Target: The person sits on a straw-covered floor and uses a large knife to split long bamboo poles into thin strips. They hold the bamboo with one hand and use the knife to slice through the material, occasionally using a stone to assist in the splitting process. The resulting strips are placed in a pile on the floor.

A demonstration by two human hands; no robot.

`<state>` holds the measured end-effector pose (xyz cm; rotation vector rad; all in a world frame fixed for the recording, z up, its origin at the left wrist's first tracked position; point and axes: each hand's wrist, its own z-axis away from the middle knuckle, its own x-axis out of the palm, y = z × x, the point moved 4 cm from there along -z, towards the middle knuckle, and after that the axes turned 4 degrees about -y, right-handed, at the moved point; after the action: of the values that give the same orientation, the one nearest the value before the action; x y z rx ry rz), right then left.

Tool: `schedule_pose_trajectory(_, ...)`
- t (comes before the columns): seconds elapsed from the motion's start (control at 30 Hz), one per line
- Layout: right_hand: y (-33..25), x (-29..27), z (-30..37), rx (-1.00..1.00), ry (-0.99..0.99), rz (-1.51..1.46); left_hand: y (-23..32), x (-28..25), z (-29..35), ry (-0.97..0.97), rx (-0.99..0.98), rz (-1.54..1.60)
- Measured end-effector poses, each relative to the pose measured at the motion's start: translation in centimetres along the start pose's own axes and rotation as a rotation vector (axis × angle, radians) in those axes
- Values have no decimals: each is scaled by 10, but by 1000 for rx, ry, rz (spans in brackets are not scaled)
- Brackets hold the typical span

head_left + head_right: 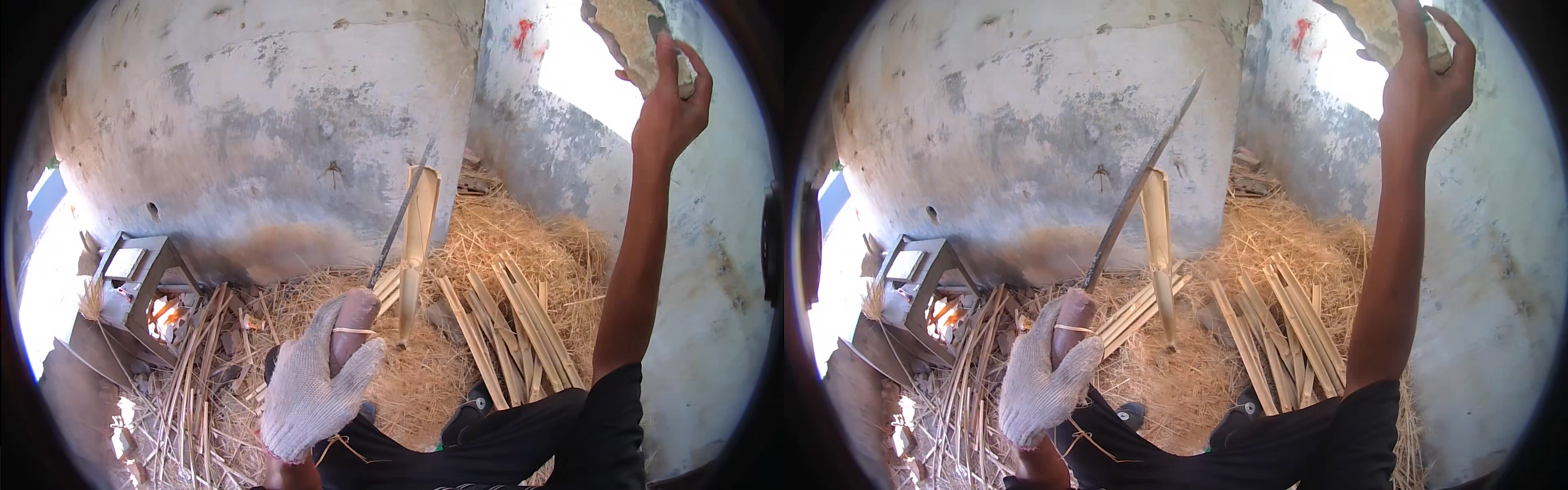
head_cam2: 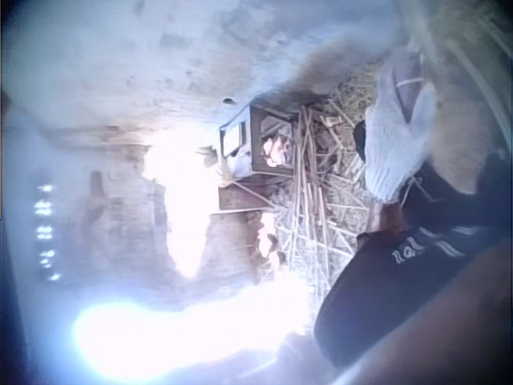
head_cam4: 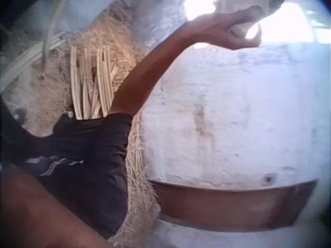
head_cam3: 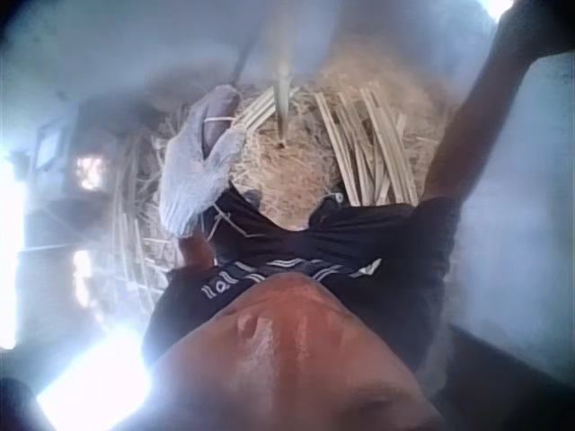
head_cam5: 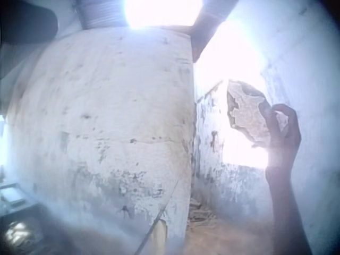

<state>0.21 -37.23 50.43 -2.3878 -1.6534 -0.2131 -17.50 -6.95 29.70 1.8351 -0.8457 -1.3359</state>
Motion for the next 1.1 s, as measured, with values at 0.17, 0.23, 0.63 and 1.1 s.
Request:
schedule_pose_trajectory(0.17, -10, 36, 9, -50, -477, 215, -4, -6, 8, -75, 4, 13)
schedule_pose_trajectory(0.23, 7, 58, 55, -80, -706, 302, 2, -7, 8, -112, -127, 9)
schedule_pose_trajectory(0.63, -14, 82, 49, 45, -666, 228, -6, -11, 14, -132, -155, 140)
schedule_pose_trajectory(1.1, -21, 75, 52, 34, -859, 302, 19, 7, 34, -195, -39, 98)
